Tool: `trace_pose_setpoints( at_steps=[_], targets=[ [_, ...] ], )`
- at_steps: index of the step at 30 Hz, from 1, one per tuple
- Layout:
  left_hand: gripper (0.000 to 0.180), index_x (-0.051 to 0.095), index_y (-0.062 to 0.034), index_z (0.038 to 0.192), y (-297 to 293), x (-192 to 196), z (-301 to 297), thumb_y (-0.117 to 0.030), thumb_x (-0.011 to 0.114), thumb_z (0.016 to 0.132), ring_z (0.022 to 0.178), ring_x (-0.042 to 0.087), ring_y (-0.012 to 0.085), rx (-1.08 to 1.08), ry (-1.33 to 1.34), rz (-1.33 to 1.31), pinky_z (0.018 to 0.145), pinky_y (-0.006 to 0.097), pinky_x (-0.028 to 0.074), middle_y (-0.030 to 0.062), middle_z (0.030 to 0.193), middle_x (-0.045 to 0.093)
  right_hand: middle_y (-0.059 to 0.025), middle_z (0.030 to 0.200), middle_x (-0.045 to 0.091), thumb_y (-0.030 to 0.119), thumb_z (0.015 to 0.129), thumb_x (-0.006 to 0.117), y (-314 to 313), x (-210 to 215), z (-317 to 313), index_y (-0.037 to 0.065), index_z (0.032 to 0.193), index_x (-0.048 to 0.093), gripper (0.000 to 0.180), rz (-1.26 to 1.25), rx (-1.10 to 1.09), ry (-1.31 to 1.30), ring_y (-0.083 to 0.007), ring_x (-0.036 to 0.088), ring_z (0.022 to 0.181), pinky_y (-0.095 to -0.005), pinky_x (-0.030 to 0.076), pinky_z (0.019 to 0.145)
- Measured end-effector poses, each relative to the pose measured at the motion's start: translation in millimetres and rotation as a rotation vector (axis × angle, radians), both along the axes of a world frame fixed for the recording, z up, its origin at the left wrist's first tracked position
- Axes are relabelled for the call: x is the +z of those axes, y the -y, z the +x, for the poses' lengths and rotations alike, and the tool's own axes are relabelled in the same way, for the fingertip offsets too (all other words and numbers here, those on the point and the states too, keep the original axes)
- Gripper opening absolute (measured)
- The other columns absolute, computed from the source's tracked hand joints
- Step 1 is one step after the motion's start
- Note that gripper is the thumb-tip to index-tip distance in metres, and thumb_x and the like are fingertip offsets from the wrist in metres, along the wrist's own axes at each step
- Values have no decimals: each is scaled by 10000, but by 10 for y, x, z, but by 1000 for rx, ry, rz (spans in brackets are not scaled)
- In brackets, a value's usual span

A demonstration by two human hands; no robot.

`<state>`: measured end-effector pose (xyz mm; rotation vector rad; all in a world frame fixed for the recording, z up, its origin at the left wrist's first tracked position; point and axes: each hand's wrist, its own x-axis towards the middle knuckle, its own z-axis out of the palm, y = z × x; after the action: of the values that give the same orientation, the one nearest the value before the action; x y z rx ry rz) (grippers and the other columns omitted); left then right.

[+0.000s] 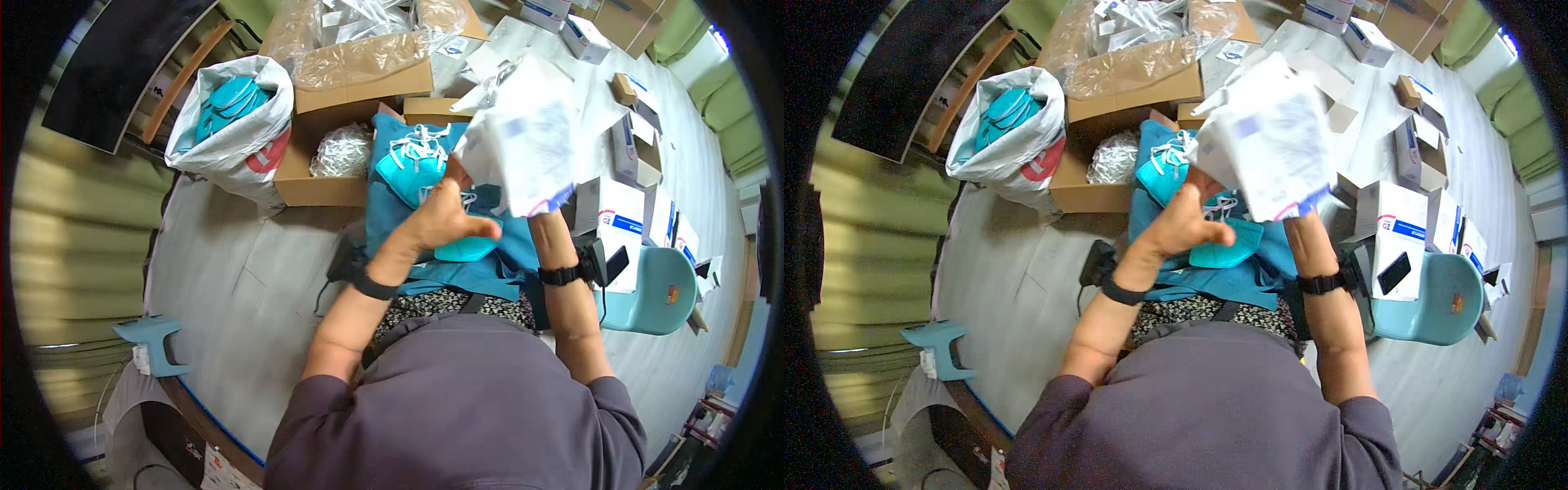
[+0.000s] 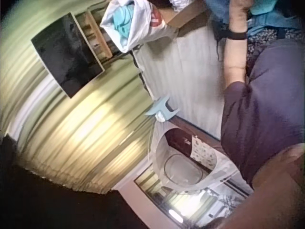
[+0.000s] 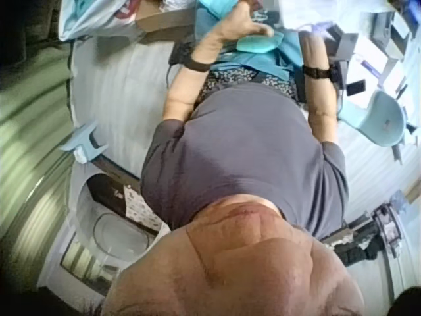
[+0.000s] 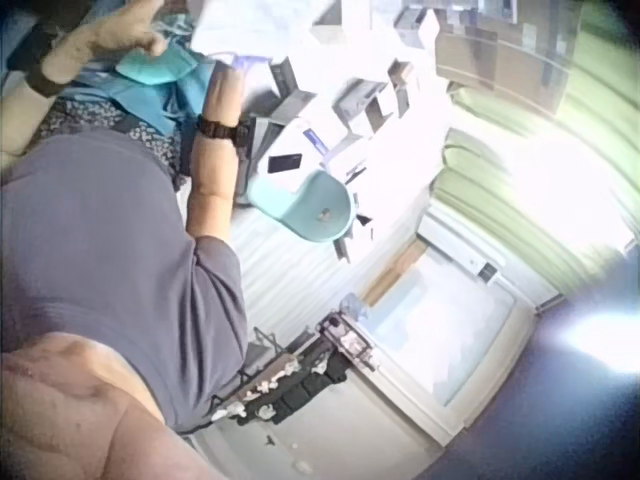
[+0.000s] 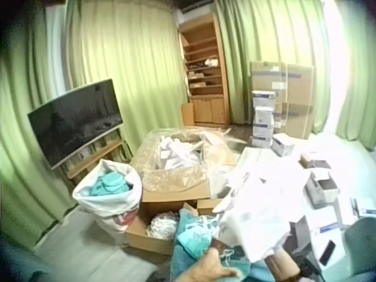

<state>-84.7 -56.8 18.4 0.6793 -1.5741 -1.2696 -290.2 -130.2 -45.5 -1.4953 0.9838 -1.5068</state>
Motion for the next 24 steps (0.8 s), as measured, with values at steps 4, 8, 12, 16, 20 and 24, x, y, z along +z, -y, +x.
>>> trace_pose_setpoints(
  at_steps=[4,8,12,16,20,24],
  targets=[
    [710,414,38,1296,91,-252,-258,-192,828,767,1069,542,206,475,-42,91,908,344,463,133,1197,546,-63,975,662,107,879,655,147,-240,242,-14,1054,616,216,17,-231,169,-152,624,863,-271,497,761],
    [320,635,32,1095,206,-386,-1,19,753,798,876,644,156,673,-218,301,777,296,526,76,1021,673,10,838,617,234,1017,536,32,-70,306,10,1073,669,265,324,-69,-5,-52,533,672,-192,450,610],
    [329,640,39,1117,327,-350,468,60,729,801,939,644,173,788,-369,345,855,299,506,88,1067,674,-53,798,661,310,990,593,198,-22,13,-27,1030,668,347,186,-360,-204,-104,595,711,-259,490,664],
    [361,614,50,1168,576,-394,930,41,721,824,989,633,173,864,-392,369,872,297,500,93,1127,658,-247,1295,545,431,765,806,436,-238,-173,29,1373,494,793,59,-331,-704,-332,540,1191,-405,447,1004],
    [362,608,57,1186,827,-324,1198,46,704,836,1009,626,183,902,-408,375,909,309,484,103,1146,650,-275,1495,334,570,628,832,368,-261,145,118,1444,431,1015,45,10,-998,-446,294,1400,-534,261,1138],
    [388,596,60,1218,1186,-148,1354,30,702,846,1071,609,186,923,-445,333,942,311,469,109,1175,643,-174,1425,455,365,737,786,124,-150,428,105,1367,503,739,-44,105,-1004,-381,372,1371,-561,237,1139]
  ],
)
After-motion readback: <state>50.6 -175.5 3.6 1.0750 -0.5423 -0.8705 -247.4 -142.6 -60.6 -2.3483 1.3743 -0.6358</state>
